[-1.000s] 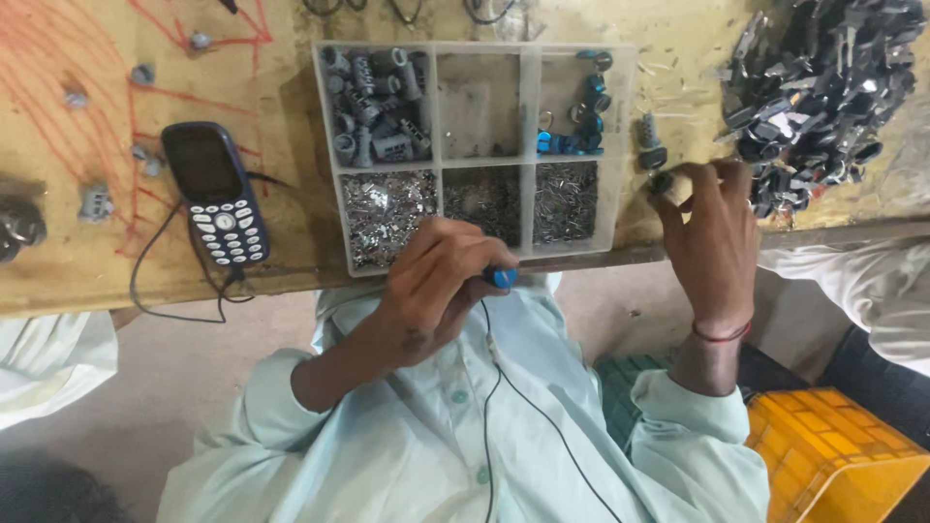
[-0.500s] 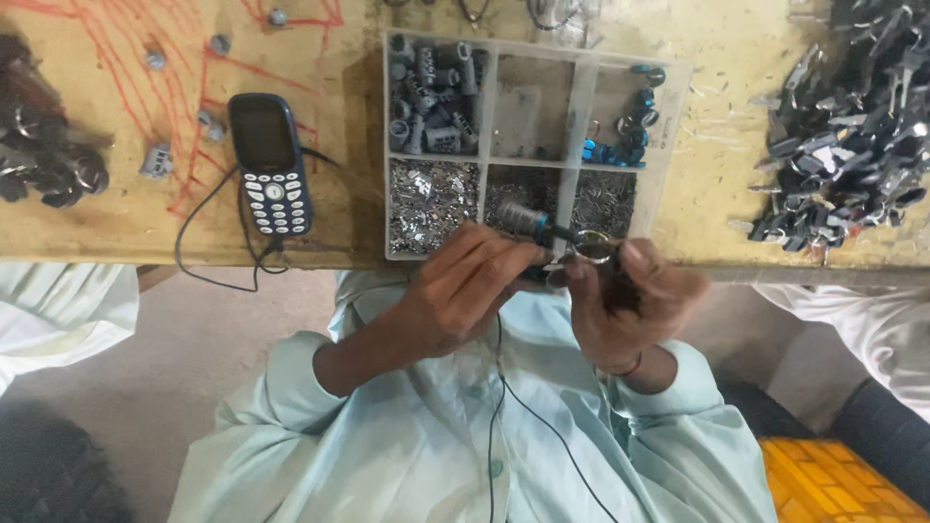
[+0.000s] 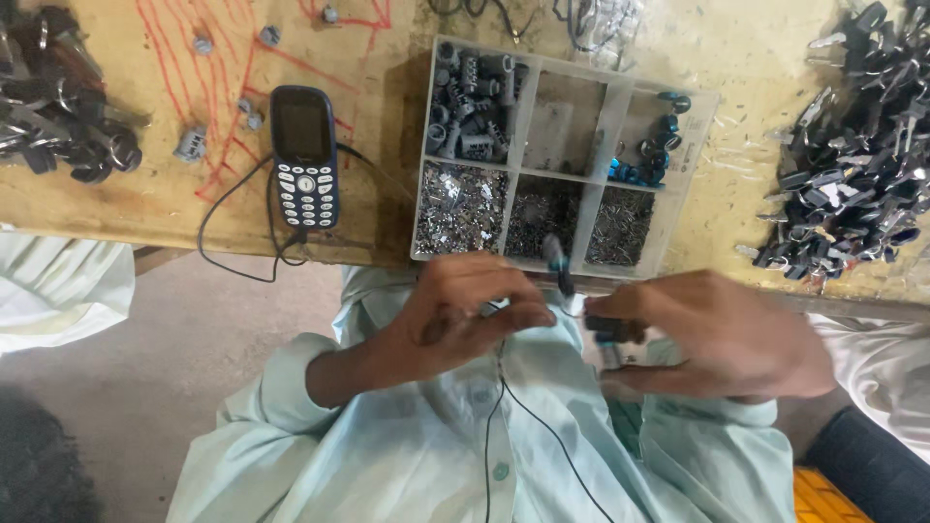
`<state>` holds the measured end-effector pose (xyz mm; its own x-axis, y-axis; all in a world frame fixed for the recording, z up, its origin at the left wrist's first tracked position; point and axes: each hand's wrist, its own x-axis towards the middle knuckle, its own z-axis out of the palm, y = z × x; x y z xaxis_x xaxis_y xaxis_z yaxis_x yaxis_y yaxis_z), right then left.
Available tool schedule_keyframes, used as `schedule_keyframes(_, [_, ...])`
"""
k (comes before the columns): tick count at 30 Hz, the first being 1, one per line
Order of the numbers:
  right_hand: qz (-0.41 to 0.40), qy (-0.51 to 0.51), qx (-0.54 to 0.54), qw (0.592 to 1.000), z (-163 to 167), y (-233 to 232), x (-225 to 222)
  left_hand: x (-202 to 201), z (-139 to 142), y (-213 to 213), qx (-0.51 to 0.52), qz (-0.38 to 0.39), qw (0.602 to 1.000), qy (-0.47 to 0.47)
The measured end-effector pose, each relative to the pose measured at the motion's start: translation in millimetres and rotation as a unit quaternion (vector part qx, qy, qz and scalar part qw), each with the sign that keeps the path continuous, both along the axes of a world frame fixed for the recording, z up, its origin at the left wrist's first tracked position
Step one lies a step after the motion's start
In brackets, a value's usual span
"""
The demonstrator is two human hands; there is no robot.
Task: The person sits at a workbench assembling small metal fittings by hand. They pick components from a compartment organizer box, press and twist the parts together between their fingers, and place the finished assemblies onto the table beside the box, repeating the cycle.
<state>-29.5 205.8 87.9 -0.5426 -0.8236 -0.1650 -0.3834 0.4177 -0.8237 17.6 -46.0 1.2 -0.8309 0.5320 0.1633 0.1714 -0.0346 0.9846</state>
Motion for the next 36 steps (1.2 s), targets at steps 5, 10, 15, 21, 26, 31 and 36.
schedule_keyframes(5, [-0.438, 0.182, -0.150, 0.868, -32, 14, 2, -11, 6, -26, -0.207, 0.134, 0.969, 0.030])
schedule_keyframes(10, [-0.179, 0.235, 0.118, 0.948, -54, -19, 16, -27, 0, -25, -0.359, 0.162, 0.893, 0.219])
schedule_keyframes(15, [-0.123, 0.242, 0.205, 0.940, -68, -38, 13, -25, -1, -30, -0.370, 0.103, 0.915, 0.121])
schedule_keyframes(21, [-0.112, 0.250, 0.214, 0.938, -86, -29, 16, -15, 5, -31, -0.273, 0.116, 0.953, 0.057])
schedule_keyframes(26, [-0.171, 0.209, 0.187, 0.945, -84, -35, 21, -11, 7, -35, -0.187, 0.152, 0.970, -0.004])
schedule_keyframes(31, [-0.237, 0.140, 0.125, 0.953, -86, -30, 30, -10, 3, -26, -0.107, 0.157, 0.979, -0.070])
schedule_keyframes(36, [-0.293, -0.255, -0.166, 0.906, -91, -16, 44, -5, -11, 6, 0.079, 0.114, 0.942, -0.307])
